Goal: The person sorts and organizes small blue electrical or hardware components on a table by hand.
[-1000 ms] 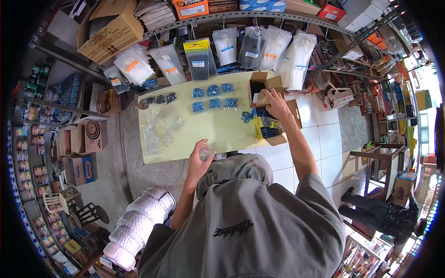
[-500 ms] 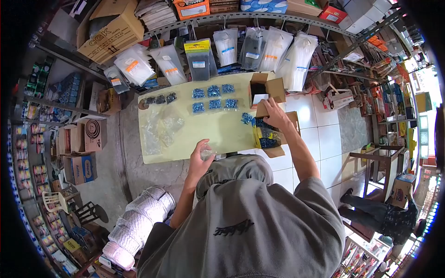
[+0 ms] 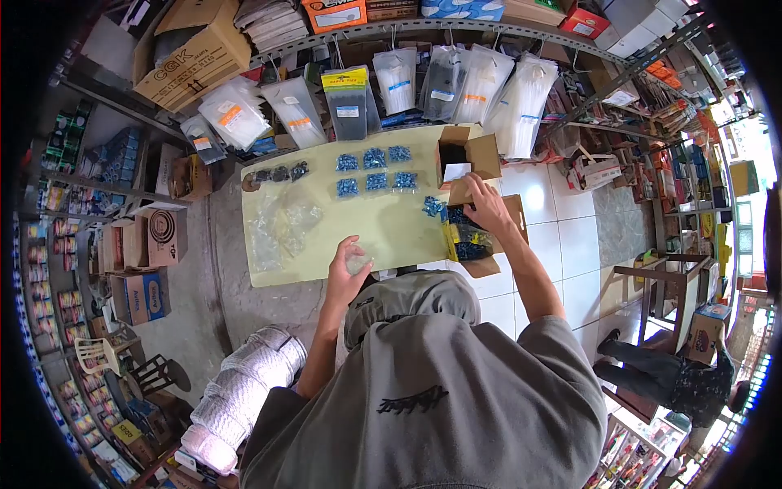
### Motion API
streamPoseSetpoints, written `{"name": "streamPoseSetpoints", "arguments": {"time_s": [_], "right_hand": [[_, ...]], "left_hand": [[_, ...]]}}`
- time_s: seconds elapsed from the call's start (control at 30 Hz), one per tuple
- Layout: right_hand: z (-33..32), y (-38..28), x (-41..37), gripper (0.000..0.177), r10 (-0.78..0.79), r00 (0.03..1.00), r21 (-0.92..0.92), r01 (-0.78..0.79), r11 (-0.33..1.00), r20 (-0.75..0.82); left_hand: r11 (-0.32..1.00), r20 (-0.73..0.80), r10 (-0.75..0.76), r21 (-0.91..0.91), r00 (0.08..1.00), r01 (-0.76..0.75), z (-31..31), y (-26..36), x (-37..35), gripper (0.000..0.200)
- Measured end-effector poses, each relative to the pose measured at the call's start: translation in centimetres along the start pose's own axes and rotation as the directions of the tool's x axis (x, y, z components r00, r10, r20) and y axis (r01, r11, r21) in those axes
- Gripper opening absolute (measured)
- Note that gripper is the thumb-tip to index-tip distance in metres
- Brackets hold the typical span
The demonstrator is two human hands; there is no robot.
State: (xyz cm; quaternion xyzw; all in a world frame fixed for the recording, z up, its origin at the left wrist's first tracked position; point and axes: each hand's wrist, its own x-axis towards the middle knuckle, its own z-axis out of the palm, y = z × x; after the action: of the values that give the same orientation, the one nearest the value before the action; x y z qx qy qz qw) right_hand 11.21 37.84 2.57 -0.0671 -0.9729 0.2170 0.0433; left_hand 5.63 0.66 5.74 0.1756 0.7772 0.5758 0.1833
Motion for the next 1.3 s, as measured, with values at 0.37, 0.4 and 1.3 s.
{"name": "streamPoseSetpoints", "arguments": {"time_s": [0.37, 0.4, 1.3], "right_hand": [[1.3, 2.2, -1.3, 0.047, -0.131, 0.99, 0.037, 0.134, 0.99, -0.06], [1.4, 2.3, -1.5, 0.047, -0.129, 0.99, 0.036, 0.131, 0.991, -0.059], [-1.8, 0.9, 4.0, 0.028, -0.157, 0.983, -0.233, 0.174, 0.957, 0.091]], "left_hand": [[1.0, -0.01, -0.014, -0.006, 1.0, 0.013, -0.2, 0.1, -0.7, 0.057], [1.0, -0.008, -0.014, -0.007, 1.0, 0.014, -0.1, -0.2, -0.8, 0.057], [0.999, -0.115, -0.046, -0.01, 0.992, 0.045, -0.4, -0.4, -3.1, 0.056]]}}
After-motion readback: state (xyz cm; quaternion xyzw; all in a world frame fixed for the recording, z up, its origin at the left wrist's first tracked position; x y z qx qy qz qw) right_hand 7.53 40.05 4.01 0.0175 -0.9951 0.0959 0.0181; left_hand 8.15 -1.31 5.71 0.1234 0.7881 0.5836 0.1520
